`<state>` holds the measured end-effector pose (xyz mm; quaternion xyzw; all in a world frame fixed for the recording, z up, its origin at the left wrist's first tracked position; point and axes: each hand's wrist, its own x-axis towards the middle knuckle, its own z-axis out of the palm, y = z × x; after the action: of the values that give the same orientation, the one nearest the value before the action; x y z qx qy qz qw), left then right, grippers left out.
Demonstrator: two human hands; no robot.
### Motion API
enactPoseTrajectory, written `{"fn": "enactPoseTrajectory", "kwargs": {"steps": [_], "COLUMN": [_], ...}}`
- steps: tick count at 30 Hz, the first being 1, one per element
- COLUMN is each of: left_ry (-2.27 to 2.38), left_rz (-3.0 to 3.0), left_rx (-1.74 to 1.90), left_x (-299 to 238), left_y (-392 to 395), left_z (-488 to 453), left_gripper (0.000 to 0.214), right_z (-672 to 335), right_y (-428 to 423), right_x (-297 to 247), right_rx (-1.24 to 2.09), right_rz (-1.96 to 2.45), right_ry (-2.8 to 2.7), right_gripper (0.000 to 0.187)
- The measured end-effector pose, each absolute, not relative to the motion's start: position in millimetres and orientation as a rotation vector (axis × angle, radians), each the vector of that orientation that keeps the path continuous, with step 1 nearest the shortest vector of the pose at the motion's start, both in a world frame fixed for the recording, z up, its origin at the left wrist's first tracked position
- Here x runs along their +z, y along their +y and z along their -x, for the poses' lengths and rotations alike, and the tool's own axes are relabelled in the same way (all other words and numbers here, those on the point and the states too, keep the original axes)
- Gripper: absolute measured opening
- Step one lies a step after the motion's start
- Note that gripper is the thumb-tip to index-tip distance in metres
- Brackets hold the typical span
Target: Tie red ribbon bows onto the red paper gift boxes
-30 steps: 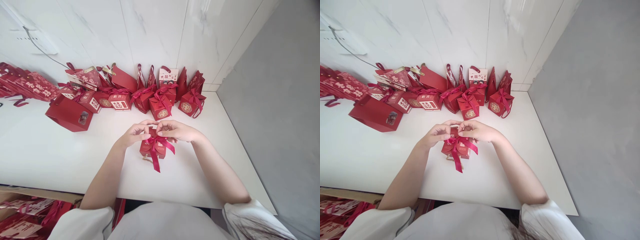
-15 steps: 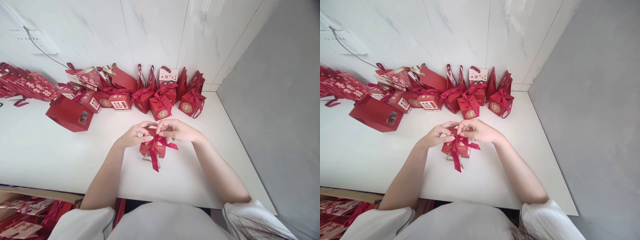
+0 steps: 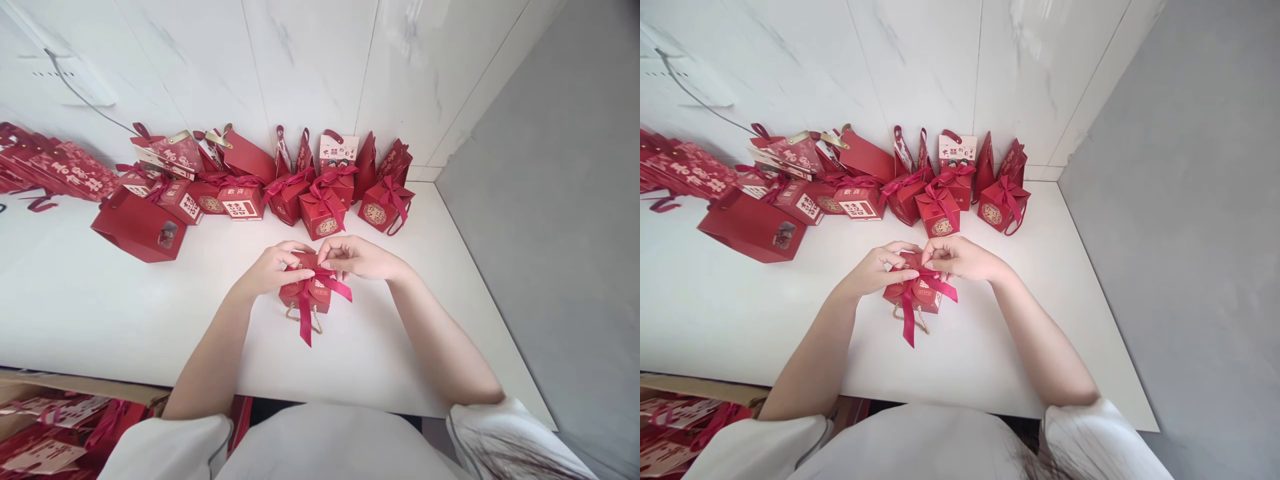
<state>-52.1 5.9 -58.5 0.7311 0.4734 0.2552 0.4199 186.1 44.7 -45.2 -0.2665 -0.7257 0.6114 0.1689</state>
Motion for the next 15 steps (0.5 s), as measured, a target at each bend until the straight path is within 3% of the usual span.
{"fn": "enactPoseTrajectory", "kwargs": {"steps": [11, 15], "left_ry": [1.142, 1.13], "left_rz": [-1.743, -1.724], "left_rx": [0.66, 0.67], "left_x": [-61, -62], "left_y": [10, 11], "left_z": [48, 48], "left_gripper": [0.037, 0.045], "right_z": [-190, -190], "right_y": [57, 62], "right_x": [-59, -66], "right_rx": [1.826, 1.896], "right_rz": [0.691, 0.687], "right_ry": [-1.944, -1.856], "right_gripper": [0.018, 0.021]}}
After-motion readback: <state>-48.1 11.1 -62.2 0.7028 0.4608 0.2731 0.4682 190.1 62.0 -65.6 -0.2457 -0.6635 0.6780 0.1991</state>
